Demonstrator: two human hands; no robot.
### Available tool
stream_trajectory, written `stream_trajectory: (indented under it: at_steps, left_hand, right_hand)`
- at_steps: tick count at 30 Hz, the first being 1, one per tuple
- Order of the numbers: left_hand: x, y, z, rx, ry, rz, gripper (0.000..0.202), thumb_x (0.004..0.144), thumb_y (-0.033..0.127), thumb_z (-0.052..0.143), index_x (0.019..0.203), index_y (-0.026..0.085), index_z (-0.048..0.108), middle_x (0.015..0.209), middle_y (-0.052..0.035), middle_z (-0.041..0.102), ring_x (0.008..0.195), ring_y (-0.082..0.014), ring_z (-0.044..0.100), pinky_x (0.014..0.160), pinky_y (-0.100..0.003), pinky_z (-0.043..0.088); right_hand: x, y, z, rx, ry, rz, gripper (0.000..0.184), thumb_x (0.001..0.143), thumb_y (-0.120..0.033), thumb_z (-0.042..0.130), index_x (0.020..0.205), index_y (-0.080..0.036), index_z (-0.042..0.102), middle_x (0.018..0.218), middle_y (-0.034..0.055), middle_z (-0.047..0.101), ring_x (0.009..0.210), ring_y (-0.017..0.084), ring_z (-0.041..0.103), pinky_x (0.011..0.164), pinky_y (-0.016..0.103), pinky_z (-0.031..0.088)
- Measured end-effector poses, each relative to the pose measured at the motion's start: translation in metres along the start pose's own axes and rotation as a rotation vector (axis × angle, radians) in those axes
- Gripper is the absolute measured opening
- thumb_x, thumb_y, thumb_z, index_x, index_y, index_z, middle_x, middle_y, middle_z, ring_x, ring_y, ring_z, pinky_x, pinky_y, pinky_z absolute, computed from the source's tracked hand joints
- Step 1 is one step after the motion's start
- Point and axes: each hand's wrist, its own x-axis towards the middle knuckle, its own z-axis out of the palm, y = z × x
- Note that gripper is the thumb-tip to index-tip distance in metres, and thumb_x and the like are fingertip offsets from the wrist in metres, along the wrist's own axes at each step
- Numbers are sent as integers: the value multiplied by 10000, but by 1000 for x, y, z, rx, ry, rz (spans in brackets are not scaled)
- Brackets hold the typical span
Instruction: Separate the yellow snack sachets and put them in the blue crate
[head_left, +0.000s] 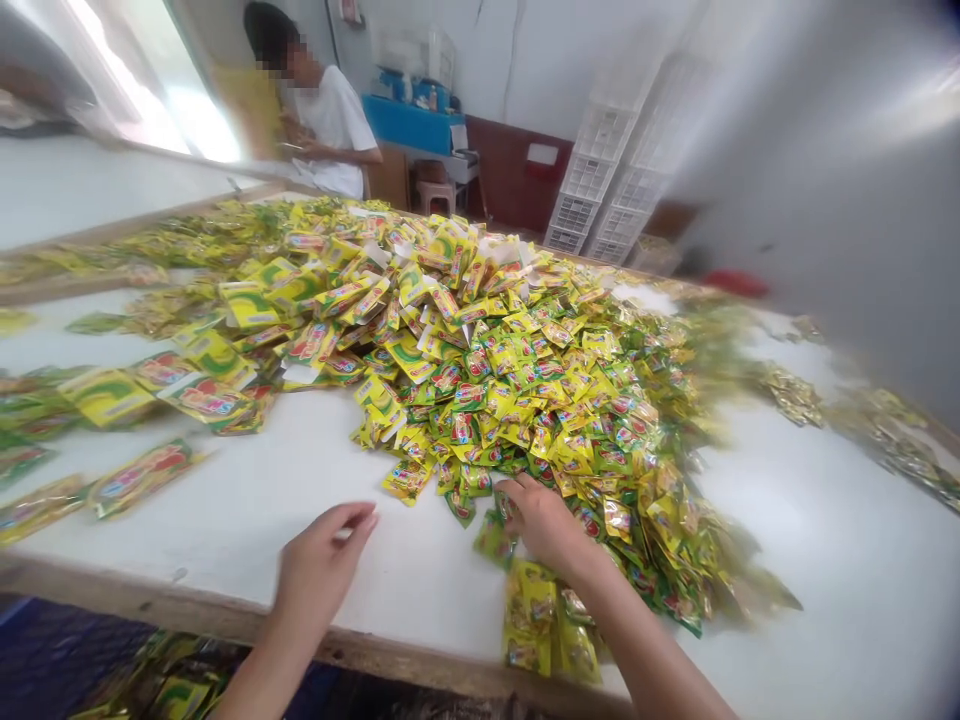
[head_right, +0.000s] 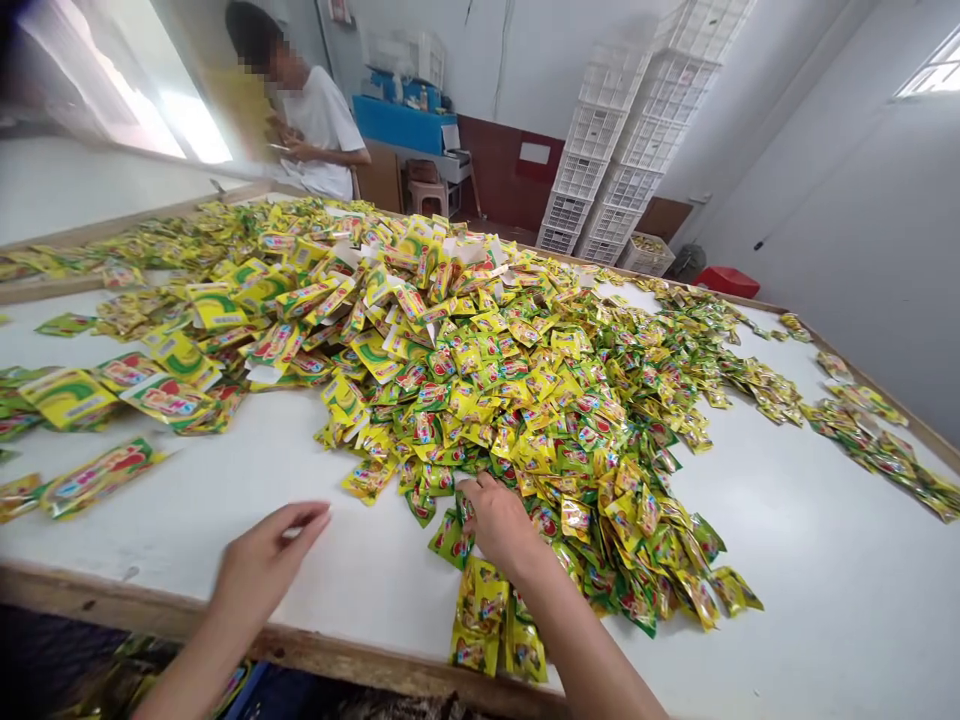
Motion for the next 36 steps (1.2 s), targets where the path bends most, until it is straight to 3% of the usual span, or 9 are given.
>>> stream_trajectory:
  at_steps: [3, 6, 9, 12, 16, 23, 28, 31, 36]
  left_hand:
    - [33, 18, 38, 73, 28, 59, 303, 634, 446, 724, 825, 214, 686, 908, -86, 681, 886, -292, 595, 735, -342, 448]
    - [45, 25, 56, 25, -21, 40, 257, 578, 395, 775, 611, 217, 592, 653, -9, 610, 727, -241, 586, 653, -305, 419]
    - [27, 18, 50, -96, -80, -12, 266, 653, 421, 742, 718, 209, 595, 570, 39, 593, 599, -188, 599, 582, -271, 435]
    - [-4, 10, 42, -354, -127, -118, 434, 724, 434, 718, 1058, 189, 590, 782, -9, 713, 763, -198, 686, 681, -286, 520]
    - [-39, 14, 55, -661, -192, -292, 337, 745, 384, 740, 957, 136, 657, 942, -78, 748, 873, -212, 684, 808, -306, 531]
    - [-59, 59, 86, -870, -373, -329, 314, 855, 409, 624, 1081, 196, 675, 1022, -43, 745, 946, -226, 664, 802, -304, 535]
    - [-70, 70, 81, -773, -366, -207, 284, 824, 331, 668, 1075, 204, 699, 1014, -54, 751, 946, -229, 670, 882, -328, 516]
    - [-69, 64, 76, -631, -396, -43, 227, 812, 293, 653, 997, 211, 756, 951, -79, 757, 888, -252, 686, 818, -352, 548]
    - [-1, 40, 21, -198, -75, 175, 240, 801, 269, 627, 993, 235, 767, 988, -100, 733, 904, -263, 672, 783, -365, 552]
  right_hand:
    - [-11, -1, 2, 8, 63, 46, 371, 678, -51, 670, 1006, -213, 610, 1016, 67, 585, 952, 240, 534, 773, 299, 413]
    - [-18, -4, 4, 39, 136, 137, 231, 689, -85, 688, 842, -212, 570, 879, 45, 586, 884, 239, 524, 729, 300, 409]
    - [-18, -2, 5, 88, 150, 179, 307, 665, -90, 722, 908, -214, 583, 882, 46, 595, 873, 242, 541, 714, 297, 407]
    - [-15, 2, 3, 148, 131, 187, 330, 583, -82, 774, 847, -191, 608, 908, 56, 590, 831, 227, 556, 683, 282, 399]
    - [-10, -8, -2, 220, 134, 188, 204, 652, -141, 736, 670, -194, 540, 697, -22, 536, 644, 148, 509, 571, 240, 347]
    - [-7, -51, 12, 995, 201, 367, 260, 692, -301, 724, 674, -206, 483, 538, -58, 518, 446, 116, 487, 403, 211, 356]
    - [-15, -60, 16, 982, 268, 322, 233, 685, -288, 721, 835, -198, 566, 689, 3, 631, 592, 166, 581, 476, 237, 451]
    - [-22, -60, 19, 1007, 128, 219, 274, 751, -436, 675, 848, -183, 632, 705, 32, 660, 621, 190, 608, 528, 269, 490]
    - [-26, -58, 26, 825, 86, 308, 383, 711, -577, 673, 598, -212, 633, 460, -4, 542, 430, 177, 548, 427, 269, 431]
